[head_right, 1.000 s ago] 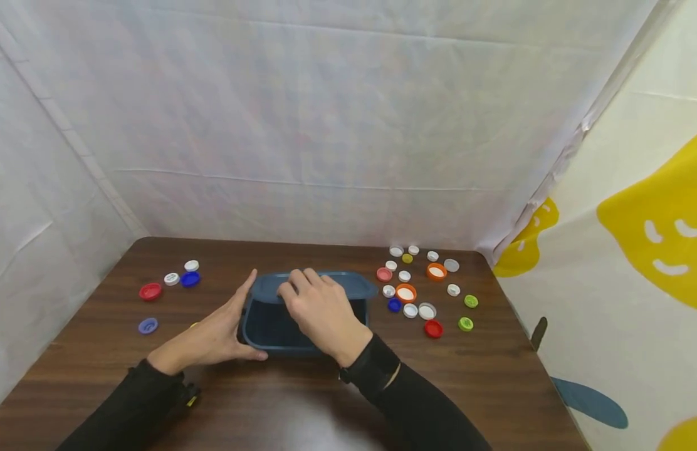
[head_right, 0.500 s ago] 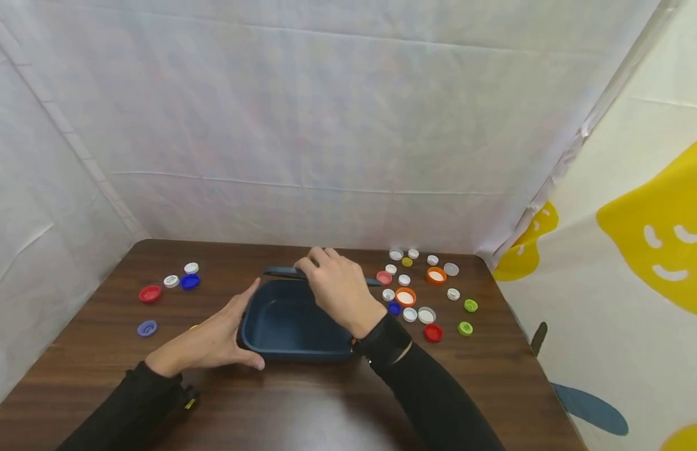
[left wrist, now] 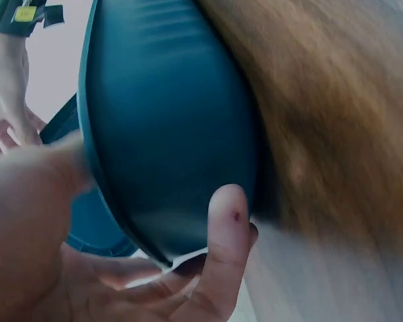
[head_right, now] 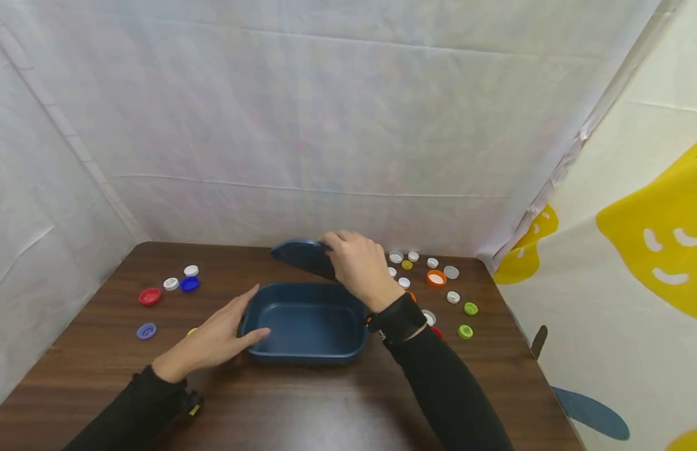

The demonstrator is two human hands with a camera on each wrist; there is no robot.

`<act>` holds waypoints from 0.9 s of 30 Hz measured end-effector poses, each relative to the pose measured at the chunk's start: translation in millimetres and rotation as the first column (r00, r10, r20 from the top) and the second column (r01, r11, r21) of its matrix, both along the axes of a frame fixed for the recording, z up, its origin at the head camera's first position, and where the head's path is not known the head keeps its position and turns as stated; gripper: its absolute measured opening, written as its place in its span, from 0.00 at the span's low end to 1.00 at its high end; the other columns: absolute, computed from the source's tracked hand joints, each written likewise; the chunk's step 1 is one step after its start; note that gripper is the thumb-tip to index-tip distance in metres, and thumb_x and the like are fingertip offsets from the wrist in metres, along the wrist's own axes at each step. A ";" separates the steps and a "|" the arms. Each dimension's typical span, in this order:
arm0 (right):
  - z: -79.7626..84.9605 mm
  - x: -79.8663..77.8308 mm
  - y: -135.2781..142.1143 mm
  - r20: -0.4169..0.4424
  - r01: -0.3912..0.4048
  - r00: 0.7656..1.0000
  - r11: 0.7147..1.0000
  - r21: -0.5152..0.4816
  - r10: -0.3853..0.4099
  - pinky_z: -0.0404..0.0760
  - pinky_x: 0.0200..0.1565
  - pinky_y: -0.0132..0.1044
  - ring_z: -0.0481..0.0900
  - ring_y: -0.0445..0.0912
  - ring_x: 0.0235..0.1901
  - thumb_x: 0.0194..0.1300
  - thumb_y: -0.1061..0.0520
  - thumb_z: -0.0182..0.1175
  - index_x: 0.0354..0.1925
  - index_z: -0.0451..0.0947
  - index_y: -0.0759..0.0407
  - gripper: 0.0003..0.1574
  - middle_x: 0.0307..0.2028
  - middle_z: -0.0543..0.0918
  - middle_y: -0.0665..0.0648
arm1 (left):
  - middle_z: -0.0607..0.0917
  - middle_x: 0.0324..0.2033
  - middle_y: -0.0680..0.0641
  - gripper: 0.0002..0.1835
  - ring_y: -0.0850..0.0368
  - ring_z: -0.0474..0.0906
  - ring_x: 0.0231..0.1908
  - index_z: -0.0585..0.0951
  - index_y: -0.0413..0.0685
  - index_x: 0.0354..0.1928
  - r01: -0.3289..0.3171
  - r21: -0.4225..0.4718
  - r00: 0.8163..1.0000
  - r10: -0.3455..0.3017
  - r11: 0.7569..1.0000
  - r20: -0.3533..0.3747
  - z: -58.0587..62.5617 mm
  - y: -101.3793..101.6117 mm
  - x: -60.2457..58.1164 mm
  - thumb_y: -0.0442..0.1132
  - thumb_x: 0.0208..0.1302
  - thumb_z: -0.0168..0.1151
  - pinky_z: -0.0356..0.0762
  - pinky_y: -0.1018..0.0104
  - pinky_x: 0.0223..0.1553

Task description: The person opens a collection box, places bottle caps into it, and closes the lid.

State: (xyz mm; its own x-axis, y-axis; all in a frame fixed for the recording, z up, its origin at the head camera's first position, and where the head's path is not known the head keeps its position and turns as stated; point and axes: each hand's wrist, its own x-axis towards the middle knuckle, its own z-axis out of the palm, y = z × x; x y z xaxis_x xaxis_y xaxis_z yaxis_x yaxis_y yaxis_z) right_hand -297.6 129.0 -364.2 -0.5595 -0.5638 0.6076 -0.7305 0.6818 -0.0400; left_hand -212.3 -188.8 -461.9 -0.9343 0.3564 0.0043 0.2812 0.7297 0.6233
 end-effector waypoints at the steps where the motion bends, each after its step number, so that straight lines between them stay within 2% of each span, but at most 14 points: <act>1: 2.2 -2.4 0.7 0.018 0.003 1.000 1.000 0.000 -0.003 0.94 0.36 0.48 0.97 0.55 0.43 0.78 0.62 0.76 0.63 0.92 0.54 0.18 0.53 0.97 0.59 | 0.62 0.90 0.25 0.53 0.21 0.64 0.87 0.51 0.36 0.94 -0.013 -0.003 1.000 0.013 1.000 -0.009 -0.3 1.7 -0.1 0.56 0.86 0.67 0.68 0.21 0.83; 4: 10.3 -9.4 -0.1 0.075 0.016 0.997 0.999 0.029 -0.018 0.89 0.29 0.46 0.96 0.54 0.38 0.80 0.60 0.74 0.65 0.92 0.53 0.19 0.54 0.97 0.59 | 0.65 0.88 0.23 0.47 0.21 0.67 0.85 0.55 0.32 0.93 -0.054 -0.016 0.998 0.054 0.998 -0.032 0.5 6.9 -0.7 0.45 0.86 0.66 0.71 0.23 0.81; 8: 20.7 -22.2 -6.8 0.139 0.045 0.988 0.993 0.110 -0.060 0.84 0.26 0.45 0.95 0.53 0.38 0.83 0.59 0.72 0.69 0.90 0.51 0.21 0.53 0.97 0.58 | 0.67 0.87 0.23 0.43 0.23 0.70 0.85 0.57 0.31 0.91 -0.111 -0.019 0.993 0.110 0.994 -0.035 1.0 13.1 -3.7 0.36 0.84 0.64 0.74 0.25 0.80; 12: 27.2 -39.6 -18.2 0.210 0.055 0.973 0.984 0.167 -0.090 0.90 0.33 0.49 0.96 0.54 0.45 0.84 0.57 0.71 0.69 0.90 0.48 0.20 0.55 0.97 0.57 | 0.70 0.85 0.23 0.42 0.25 0.73 0.83 0.59 0.31 0.91 -0.157 -0.019 0.987 0.156 0.987 -0.033 -0.9 16.8 -5.7 0.32 0.82 0.63 0.76 0.27 0.79; 18: 29.9 -65.9 -37.2 0.316 0.032 0.943 0.975 0.220 -0.102 0.96 0.48 0.55 0.96 0.54 0.54 0.85 0.58 0.70 0.68 0.91 0.47 0.20 0.59 0.97 0.55 | 0.73 0.83 0.23 0.41 0.26 0.77 0.80 0.61 0.31 0.90 -0.187 -0.007 0.981 0.186 0.982 -0.051 -5.3 20.1 -4.5 0.29 0.80 0.63 0.79 0.29 0.77; 22: 29.7 -79.8 -50.2 0.347 0.025 0.930 0.964 0.265 -0.119 0.96 0.51 0.53 0.95 0.54 0.55 0.85 0.57 0.70 0.67 0.92 0.49 0.18 0.57 0.96 0.56 | 0.75 0.82 0.23 0.41 0.30 0.82 0.76 0.62 0.31 0.89 -0.189 0.006 0.980 0.189 0.982 -0.068 -6.3 21.2 -3.8 0.28 0.80 0.63 0.82 0.30 0.75; 27: 24.9 -92.5 -67.1 0.393 0.020 0.909 0.955 0.296 -0.141 0.95 0.55 0.53 0.95 0.53 0.57 0.86 0.58 0.69 0.66 0.92 0.52 0.17 0.57 0.96 0.57 | 0.76 0.81 0.24 0.41 0.38 0.86 0.67 0.62 0.32 0.90 -0.197 0.008 0.979 0.197 0.980 -0.053 -6.8 21.5 -2.7 0.29 0.81 0.63 0.85 0.32 0.72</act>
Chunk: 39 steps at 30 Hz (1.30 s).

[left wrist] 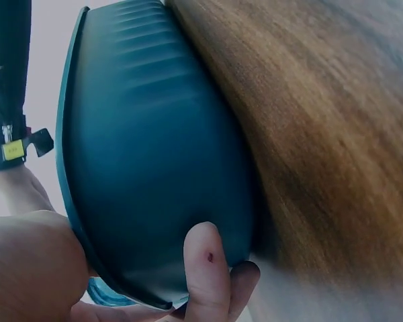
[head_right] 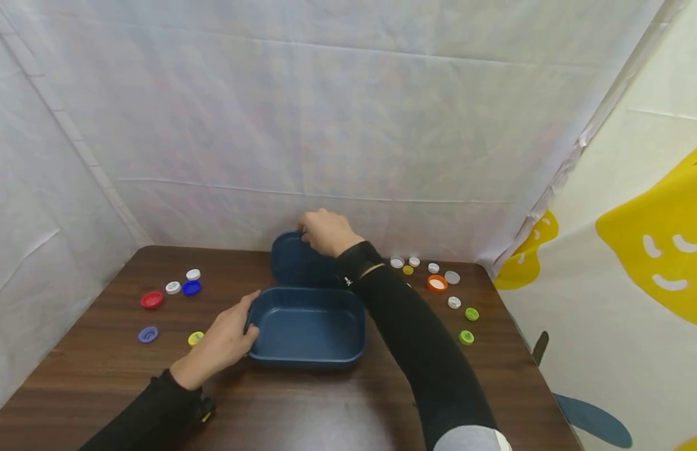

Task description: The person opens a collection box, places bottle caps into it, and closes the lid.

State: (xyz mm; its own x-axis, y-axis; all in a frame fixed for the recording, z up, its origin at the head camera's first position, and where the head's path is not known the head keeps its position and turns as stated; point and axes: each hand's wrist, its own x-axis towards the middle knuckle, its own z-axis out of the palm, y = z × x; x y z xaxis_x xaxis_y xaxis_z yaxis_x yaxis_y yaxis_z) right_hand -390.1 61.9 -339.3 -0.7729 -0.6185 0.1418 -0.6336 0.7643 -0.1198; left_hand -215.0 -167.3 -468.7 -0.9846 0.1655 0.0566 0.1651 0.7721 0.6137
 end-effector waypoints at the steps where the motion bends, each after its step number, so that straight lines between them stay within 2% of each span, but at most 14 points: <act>1: -2.3 -2.6 -3.1 0.008 0.000 1.000 1.000 0.005 0.000 0.95 0.56 0.53 0.95 0.53 0.57 0.86 0.58 0.68 0.67 0.92 0.52 0.17 0.57 0.96 0.56 | 0.76 0.81 0.24 0.41 0.38 0.86 0.67 0.61 0.32 0.90 -0.004 0.003 1.000 0.004 1.000 0.006 -0.1 -0.4 0.2 0.29 0.81 0.63 0.85 0.32 0.73; 6: -15.7 -12.7 -16.0 0.023 0.029 0.999 1.000 0.009 -0.029 0.94 0.60 0.54 0.94 0.53 0.60 0.86 0.58 0.68 0.68 0.91 0.52 0.18 0.59 0.96 0.55 | 0.77 0.80 0.24 0.40 0.40 0.88 0.62 0.62 0.31 0.89 0.000 0.011 1.000 0.000 1.000 -0.003 -0.4 -1.4 2.4 0.28 0.80 0.64 0.89 0.36 0.69; 8: -20.2 -16.2 -19.9 0.028 0.045 0.999 0.999 0.001 -0.045 0.94 0.61 0.55 0.94 0.54 0.61 0.86 0.57 0.69 0.68 0.91 0.53 0.19 0.60 0.96 0.56 | 0.78 0.79 0.25 0.41 0.45 0.90 0.51 0.61 0.32 0.90 0.001 0.029 1.000 -0.001 1.000 0.007 -0.3 -1.2 2.9 0.28 0.80 0.63 0.94 0.45 0.58; 10: -24.8 -22.4 -23.1 0.047 0.055 0.997 0.998 -0.008 -0.054 0.93 0.62 0.54 0.94 0.54 0.62 0.85 0.56 0.69 0.68 0.91 0.52 0.19 0.62 0.96 0.56 | 0.79 0.77 0.26 0.41 0.53 0.88 0.40 0.61 0.33 0.90 0.000 0.054 1.000 -0.001 0.999 0.016 0.1 -0.8 3.1 0.27 0.81 0.63 0.93 0.56 0.46; 12: -43.6 -45.7 -23.7 0.055 0.047 0.997 0.999 -0.027 -0.045 0.93 0.63 0.53 0.93 0.54 0.62 0.85 0.55 0.71 0.68 0.92 0.52 0.18 0.62 0.95 0.56 | 0.80 0.74 0.27 0.41 0.59 0.83 0.30 0.60 0.34 0.91 -0.002 0.081 1.000 0.000 0.997 0.028 -0.2 -0.3 3.0 0.27 0.81 0.62 0.87 0.64 0.36; 16: -87.2 -91.6 -20.2 0.070 0.036 0.997 0.997 -0.065 -0.032 0.93 0.64 0.55 0.93 0.55 0.62 0.82 0.53 0.73 0.65 0.93 0.48 0.18 0.62 0.95 0.55 | 0.81 0.72 0.27 0.41 0.61 0.81 0.25 0.60 0.34 0.91 -0.001 0.111 1.000 -0.002 0.994 0.027 -1.4 2.0 2.7 0.27 0.81 0.61 0.83 0.67 0.31; 17: -98.3 -100.4 -18.6 0.072 0.034 0.997 0.996 -0.079 -0.029 0.93 0.63 0.56 0.93 0.56 0.62 0.82 0.53 0.73 0.65 0.93 0.48 0.17 0.62 0.95 0.55 | 0.81 0.71 0.27 0.41 0.61 0.81 0.25 0.60 0.35 0.91 -0.004 0.117 0.999 0.000 0.993 0.035 -1.6 2.9 3.0 0.27 0.81 0.61 0.84 0.66 0.30; 19: -106.7 -101.7 -16.5 0.089 0.039 0.995 0.995 -0.088 -0.031 0.92 0.64 0.57 0.92 0.57 0.63 0.82 0.53 0.73 0.66 0.93 0.47 0.18 0.63 0.94 0.55 | 0.82 0.68 0.29 0.41 0.60 0.82 0.25 0.60 0.36 0.92 -0.009 0.128 0.999 0.002 0.992 0.051 -2.2 4.5 4.0 0.27 0.81 0.61 0.84 0.66 0.30; 21: -114.0 -101.2 -14.5 0.104 0.043 0.994 0.994 -0.104 -0.032 0.92 0.65 0.58 0.92 0.57 0.64 0.82 0.53 0.73 0.66 0.93 0.48 0.19 0.64 0.94 0.55 | 0.84 0.63 0.31 0.41 0.59 0.82 0.24 0.59 0.37 0.92 -0.016 0.142 0.997 0.005 0.990 0.072 -2.6 5.8 5.8 0.27 0.82 0.61 0.85 0.66 0.28; 25: -113.3 -94.2 -12.7 0.142 0.045 0.989 0.994 -0.103 -0.030 0.91 0.68 0.55 0.91 0.56 0.68 0.84 0.55 0.70 0.71 0.90 0.51 0.22 0.67 0.93 0.58 | 0.84 0.55 0.35 0.42 0.59 0.82 0.24 0.58 0.39 0.93 -0.018 0.143 0.996 0.006 0.990 0.085 -3.4 5.7 7.6 0.27 0.83 0.61 0.85 0.65 0.27; 27: -106.6 -86.1 -10.9 0.156 0.043 0.987 0.995 -0.094 -0.027 0.91 0.68 0.53 0.90 0.56 0.69 0.86 0.57 0.67 0.73 0.88 0.52 0.23 0.68 0.92 0.60 | 0.84 0.53 0.36 0.42 0.59 0.81 0.24 0.57 0.39 0.93 -0.016 0.138 0.996 0.004 0.990 0.085 -3.0 5.8 7.4 0.28 0.83 0.61 0.85 0.65 0.27; 30: -84.6 -63.2 -7.3 0.179 0.034 0.984 0.995 -0.090 -0.017 0.90 0.70 0.53 0.89 0.58 0.71 0.87 0.60 0.62 0.76 0.86 0.57 0.25 0.70 0.90 0.63 | 0.84 0.48 0.39 0.43 0.58 0.81 0.24 0.56 0.38 0.93 -0.009 0.132 0.997 -0.002 0.991 0.083 -1.6 6.4 6.6 0.28 0.84 0.61 0.84 0.65 0.28; 33: -70.4 -47.6 -0.9 0.151 0.001 0.988 0.995 -0.104 0.015 0.91 0.69 0.52 0.90 0.58 0.69 0.87 0.62 0.61 0.74 0.86 0.60 0.24 0.69 0.91 0.64 | 0.82 0.45 0.41 0.43 0.58 0.81 0.24 0.56 0.38 0.93 -0.006 0.130 0.996 -0.005 0.992 0.085 -0.2 6.5 5.7 0.28 0.83 0.61 0.84 0.65 0.28; 39: -59.1 -23.2 16.5 0.106 -0.050 0.992 0.988 -0.148 0.066 0.90 0.70 0.51 0.91 0.58 0.68 0.89 0.60 0.60 0.71 0.88 0.61 0.22 0.67 0.92 0.64 | 0.82 0.50 0.37 0.43 0.58 0.82 0.25 0.56 0.37 0.93 -0.012 0.135 0.995 -0.001 0.991 0.097 0.0 6.5 5.3 0.28 0.83 0.60 0.85 0.65 0.28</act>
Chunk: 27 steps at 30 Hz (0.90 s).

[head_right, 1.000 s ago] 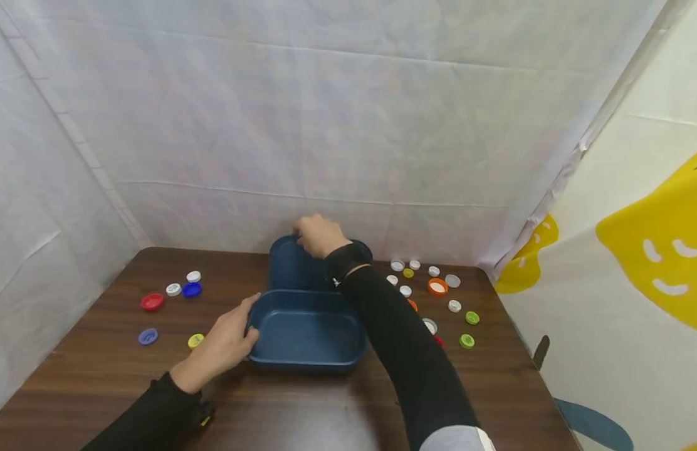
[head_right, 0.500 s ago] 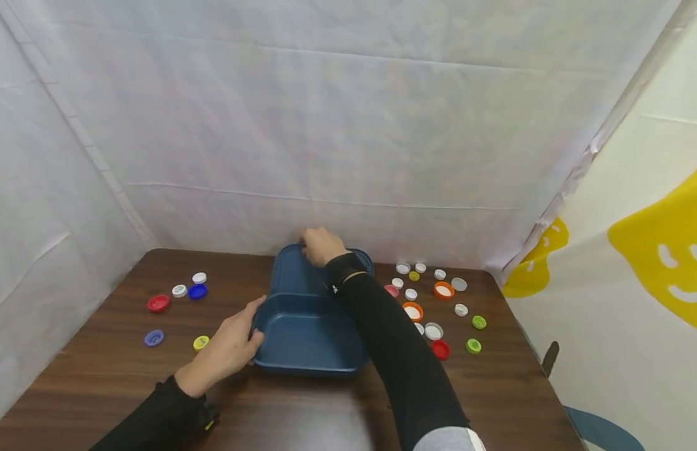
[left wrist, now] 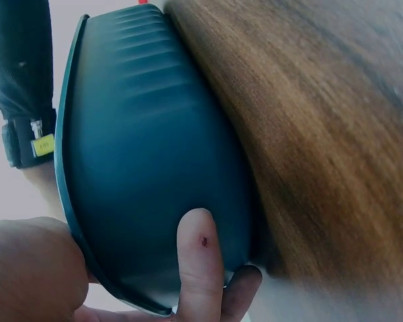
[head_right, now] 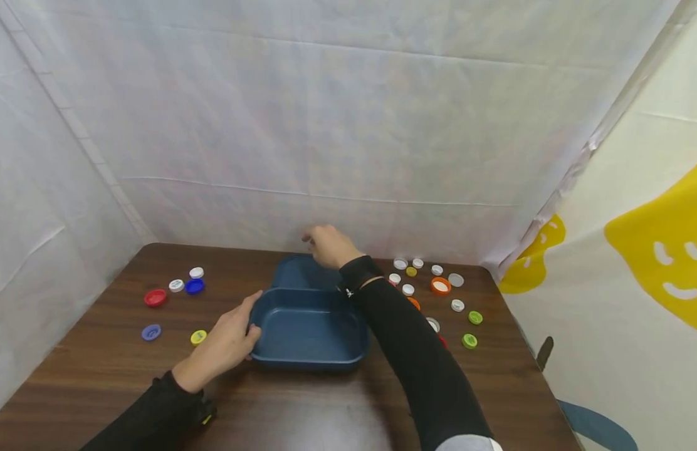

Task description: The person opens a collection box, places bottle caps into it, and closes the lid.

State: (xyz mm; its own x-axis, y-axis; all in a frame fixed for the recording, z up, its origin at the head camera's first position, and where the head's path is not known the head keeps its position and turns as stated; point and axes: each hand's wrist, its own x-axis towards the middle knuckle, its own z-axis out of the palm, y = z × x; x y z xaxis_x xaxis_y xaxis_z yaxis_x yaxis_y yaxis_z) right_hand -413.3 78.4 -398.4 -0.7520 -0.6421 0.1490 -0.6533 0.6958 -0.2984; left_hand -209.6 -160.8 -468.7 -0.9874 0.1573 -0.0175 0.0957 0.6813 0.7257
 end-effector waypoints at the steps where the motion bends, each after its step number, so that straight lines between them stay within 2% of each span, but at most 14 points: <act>1: 0.6 3.4 3.5 -0.008 -0.002 1.000 1.000 -0.005 0.002 0.90 0.70 0.52 0.91 0.58 0.67 0.89 0.60 0.60 0.71 0.88 0.61 0.21 0.67 0.93 0.64 | 0.82 0.51 0.37 0.42 0.58 0.82 0.25 0.56 0.37 0.93 -0.001 0.001 1.000 0.001 1.000 0.002 -0.2 0.1 -0.2 0.28 0.83 0.60 0.85 0.65 0.28; 2: 7.3 12.8 3.7 -0.003 0.012 1.000 1.000 0.003 -0.012 0.90 0.70 0.54 0.91 0.60 0.68 0.88 0.62 0.60 0.71 0.88 0.63 0.21 0.67 0.92 0.67 | 0.82 0.51 0.36 0.43 0.57 0.82 0.25 0.55 0.37 0.93 0.000 0.001 1.000 0.000 1.000 0.005 -0.4 0.1 -0.7 0.28 0.83 0.60 0.85 0.65 0.28; 11: 7.8 36.3 34.5 0.014 0.059 0.998 0.995 -0.082 -0.058 0.91 0.68 0.52 0.91 0.58 0.67 0.89 0.61 0.61 0.71 0.88 0.59 0.20 0.67 0.92 0.63 | 0.83 0.52 0.35 0.43 0.57 0.83 0.26 0.55 0.37 0.93 0.001 -0.009 1.000 -0.001 1.000 0.019 0.1 -3.9 -5.6 0.28 0.84 0.60 0.87 0.65 0.30; 14: 6.4 43.1 46.8 -0.008 0.082 0.996 0.991 -0.107 -0.084 0.92 0.68 0.52 0.91 0.58 0.66 0.89 0.61 0.62 0.71 0.88 0.58 0.20 0.67 0.92 0.62 | 0.83 0.54 0.35 0.43 0.57 0.83 0.26 0.54 0.37 0.93 0.004 -0.009 1.000 -0.004 1.000 0.025 1.5 -4.9 -7.8 0.29 0.84 0.59 0.87 0.65 0.30; 21: 0.5 61.9 75.6 -0.079 0.123 0.988 0.980 -0.155 -0.136 0.93 0.60 0.53 0.94 0.56 0.57 0.87 0.59 0.66 0.67 0.90 0.58 0.17 0.60 0.94 0.62 | 0.83 0.57 0.33 0.43 0.56 0.83 0.26 0.53 0.38 0.94 0.005 -0.006 1.000 -0.005 1.000 0.029 2.6 -4.6 -10.7 0.29 0.84 0.59 0.87 0.64 0.30; 27: -11.2 78.8 97.0 -0.078 0.166 0.980 0.964 -0.207 -0.186 0.91 0.63 0.58 0.92 0.58 0.61 0.87 0.58 0.66 0.69 0.90 0.59 0.19 0.62 0.93 0.62 | 0.83 0.48 0.37 0.44 0.56 0.82 0.25 0.53 0.38 0.94 0.002 -0.011 1.000 -0.002 1.000 0.021 0.0 -4.9 -9.5 0.29 0.84 0.59 0.86 0.63 0.29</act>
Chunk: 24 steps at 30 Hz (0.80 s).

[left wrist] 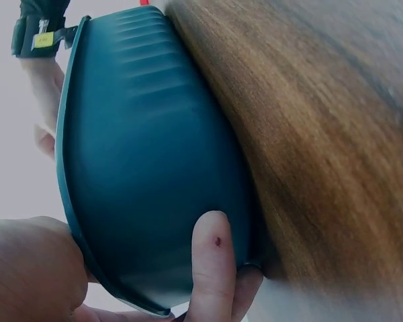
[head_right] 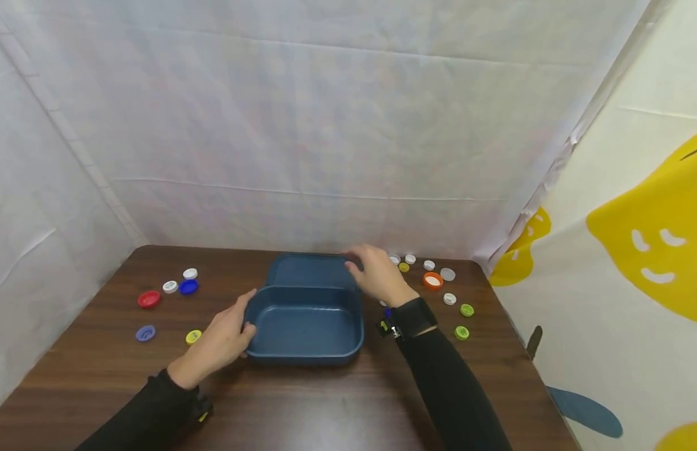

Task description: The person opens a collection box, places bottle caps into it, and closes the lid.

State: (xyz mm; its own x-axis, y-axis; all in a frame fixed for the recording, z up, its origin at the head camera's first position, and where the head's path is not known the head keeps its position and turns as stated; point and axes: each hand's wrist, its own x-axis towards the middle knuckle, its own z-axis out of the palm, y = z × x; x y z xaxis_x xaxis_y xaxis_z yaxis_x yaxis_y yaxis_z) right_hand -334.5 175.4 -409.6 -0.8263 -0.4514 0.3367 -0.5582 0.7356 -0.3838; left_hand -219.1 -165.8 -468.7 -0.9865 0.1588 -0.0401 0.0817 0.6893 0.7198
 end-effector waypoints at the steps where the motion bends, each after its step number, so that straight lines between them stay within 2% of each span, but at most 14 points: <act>1: -1.8 2.4 3.5 0.003 0.008 1.000 1.000 -0.013 -0.008 0.91 0.63 0.58 0.92 0.58 0.61 0.87 0.57 0.66 0.69 0.89 0.59 0.19 0.63 0.93 0.62 | 0.82 0.46 0.38 0.44 0.57 0.82 0.25 0.53 0.38 0.94 0.001 0.000 1.000 -0.001 1.000 -0.001 -0.3 0.3 -0.2 0.29 0.84 0.59 0.86 0.64 0.29; 4: -7.6 8.4 13.6 0.005 0.034 0.999 0.998 -0.046 -0.034 0.91 0.61 0.58 0.92 0.57 0.59 0.87 0.57 0.67 0.70 0.89 0.59 0.20 0.63 0.93 0.62 | 0.83 0.48 0.38 0.44 0.57 0.82 0.25 0.53 0.39 0.94 -0.005 -0.004 1.000 0.005 1.000 0.001 -0.5 1.3 0.2 0.29 0.84 0.59 0.86 0.63 0.29; 8: -13.7 16.3 27.3 0.011 0.077 0.997 0.995 -0.071 -0.076 0.93 0.53 0.55 0.93 0.54 0.50 0.86 0.56 0.68 0.69 0.90 0.58 0.20 0.59 0.93 0.61 | 0.83 0.50 0.37 0.44 0.56 0.82 0.25 0.52 0.39 0.94 -0.009 -0.005 1.000 0.010 1.000 0.014 -0.3 2.2 1.0 0.29 0.85 0.58 0.87 0.63 0.29; 11: -17.4 20.8 38.2 0.009 0.110 0.994 0.990 -0.085 -0.110 0.94 0.52 0.55 0.94 0.54 0.47 0.86 0.56 0.68 0.69 0.90 0.57 0.20 0.60 0.93 0.62 | 0.82 0.49 0.37 0.44 0.56 0.82 0.25 0.52 0.39 0.94 -0.006 -0.004 1.000 0.006 1.000 0.016 0.0 2.3 0.7 0.30 0.85 0.58 0.87 0.63 0.29; 14: -21.6 22.9 49.3 0.005 0.138 0.990 0.986 -0.092 -0.139 0.94 0.58 0.59 0.94 0.58 0.54 0.86 0.56 0.68 0.70 0.89 0.58 0.21 0.65 0.93 0.64 | 0.82 0.47 0.39 0.44 0.56 0.82 0.26 0.52 0.40 0.94 -0.004 -0.009 1.000 0.005 1.000 0.008 -0.2 1.1 -0.2 0.30 0.85 0.58 0.86 0.63 0.29; 16: -24.1 24.7 56.9 -0.001 0.153 0.988 0.984 -0.091 -0.154 0.93 0.58 0.61 0.93 0.60 0.55 0.86 0.56 0.68 0.71 0.88 0.60 0.21 0.65 0.93 0.65 | 0.81 0.45 0.40 0.44 0.56 0.82 0.25 0.52 0.40 0.94 -0.006 -0.012 1.000 0.006 1.000 0.009 -0.4 0.4 -0.2 0.30 0.85 0.58 0.86 0.63 0.29; 21: -31.9 31.0 77.2 -0.031 0.183 0.982 0.979 -0.092 -0.186 0.90 0.58 0.63 0.92 0.64 0.54 0.83 0.58 0.71 0.68 0.89 0.62 0.21 0.59 0.94 0.65 | 0.82 0.45 0.40 0.44 0.56 0.81 0.24 0.52 0.39 0.94 -0.009 -0.010 1.000 0.009 1.000 0.008 0.1 1.0 1.1 0.29 0.84 0.58 0.84 0.63 0.28; 24: -38.8 34.1 89.1 -0.024 0.196 0.980 0.978 -0.078 -0.198 0.88 0.60 0.66 0.91 0.67 0.58 0.82 0.58 0.71 0.67 0.89 0.63 0.21 0.59 0.94 0.66 | 0.82 0.45 0.40 0.43 0.56 0.81 0.24 0.52 0.39 0.94 -0.012 -0.010 1.000 0.012 1.000 0.004 0.5 1.5 1.4 0.29 0.84 0.57 0.84 0.63 0.28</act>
